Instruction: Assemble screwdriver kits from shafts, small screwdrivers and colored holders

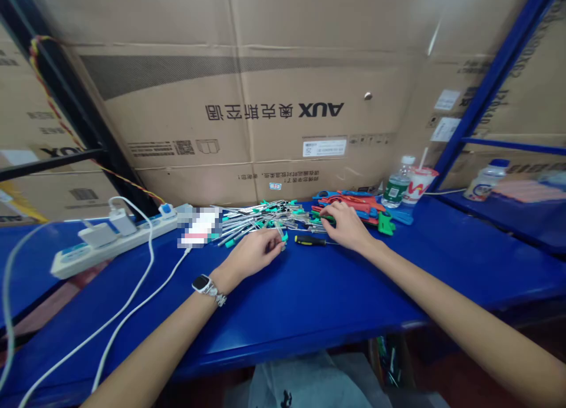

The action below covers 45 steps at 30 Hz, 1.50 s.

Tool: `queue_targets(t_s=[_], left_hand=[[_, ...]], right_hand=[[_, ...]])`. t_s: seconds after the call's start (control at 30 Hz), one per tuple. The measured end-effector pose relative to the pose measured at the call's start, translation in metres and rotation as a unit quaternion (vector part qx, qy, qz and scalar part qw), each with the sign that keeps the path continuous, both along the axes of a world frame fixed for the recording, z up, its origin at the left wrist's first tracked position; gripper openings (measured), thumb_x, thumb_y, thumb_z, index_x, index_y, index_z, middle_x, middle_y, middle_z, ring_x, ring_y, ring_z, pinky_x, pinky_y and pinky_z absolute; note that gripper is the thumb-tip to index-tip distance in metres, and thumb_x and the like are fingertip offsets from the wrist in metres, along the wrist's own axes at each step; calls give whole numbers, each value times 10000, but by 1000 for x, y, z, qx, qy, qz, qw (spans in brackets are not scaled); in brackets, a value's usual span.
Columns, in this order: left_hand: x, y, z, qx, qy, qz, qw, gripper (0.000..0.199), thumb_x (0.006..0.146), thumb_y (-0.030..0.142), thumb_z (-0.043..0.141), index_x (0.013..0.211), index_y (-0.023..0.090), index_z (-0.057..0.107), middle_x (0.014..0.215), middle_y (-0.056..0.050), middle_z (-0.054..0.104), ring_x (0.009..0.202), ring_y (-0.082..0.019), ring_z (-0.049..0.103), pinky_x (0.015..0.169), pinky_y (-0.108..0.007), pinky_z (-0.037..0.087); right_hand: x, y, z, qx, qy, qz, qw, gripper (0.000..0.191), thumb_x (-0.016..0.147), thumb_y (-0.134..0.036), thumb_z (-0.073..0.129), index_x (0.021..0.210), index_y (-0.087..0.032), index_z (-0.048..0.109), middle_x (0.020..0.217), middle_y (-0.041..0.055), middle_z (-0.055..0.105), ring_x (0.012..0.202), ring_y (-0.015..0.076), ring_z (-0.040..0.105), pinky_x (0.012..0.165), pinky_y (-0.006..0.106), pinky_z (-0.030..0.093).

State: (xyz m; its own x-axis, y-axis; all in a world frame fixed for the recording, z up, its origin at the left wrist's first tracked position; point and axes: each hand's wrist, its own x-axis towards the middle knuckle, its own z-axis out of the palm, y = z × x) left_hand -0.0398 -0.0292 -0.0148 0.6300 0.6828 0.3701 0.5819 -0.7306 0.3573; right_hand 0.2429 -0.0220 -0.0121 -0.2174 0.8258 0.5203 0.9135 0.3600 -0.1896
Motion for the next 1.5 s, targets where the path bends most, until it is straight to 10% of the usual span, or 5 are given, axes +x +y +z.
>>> queue_targets(t_s=[0.37, 0.63, 1.1, 1.5], left_hand=[[116, 72, 19, 147, 25, 1, 989, 107, 969, 197, 522, 1031, 180, 608, 1075, -109, 620, 1023, -276, 576, 917, -415, 484], [154, 102, 29, 133, 76, 10, 988, 204, 998, 256, 499, 1130, 172, 631, 1139, -125, 647, 1092, -304, 582, 932, -443, 476], [185, 160, 37, -26, 71, -26, 997, 282, 813, 323, 744, 1067, 204, 709, 963, -55, 744, 899, -237, 696, 810, -324, 524], [130, 112, 66, 144, -105, -116, 977, 52, 924, 180, 641, 908, 177, 690, 945, -43, 659, 806, -159, 646, 731, -282, 526]], right_hand=[[66, 3, 1, -4, -13, -81, 997, 220, 879, -235, 573, 1062, -205, 692, 1105, 126, 674, 1084, 337, 550, 886, 483, 410], [80, 7, -1, 0, 65, -55, 996, 225, 899, -221, 571, 1093, -223, 686, 1143, 109, 667, 1123, 316, 547, 926, 470, 389], [100, 41, 6, -36, 62, -99, 992, 139, 866, -308, 698, 977, -230, 729, 1079, 82, 693, 1059, 305, 533, 871, 422, 341], [79, 26, 11, 102, 108, 32, 988, 119, 884, -231, 620, 1002, -227, 611, 1081, 67, 710, 1051, 280, 606, 945, 458, 383]])
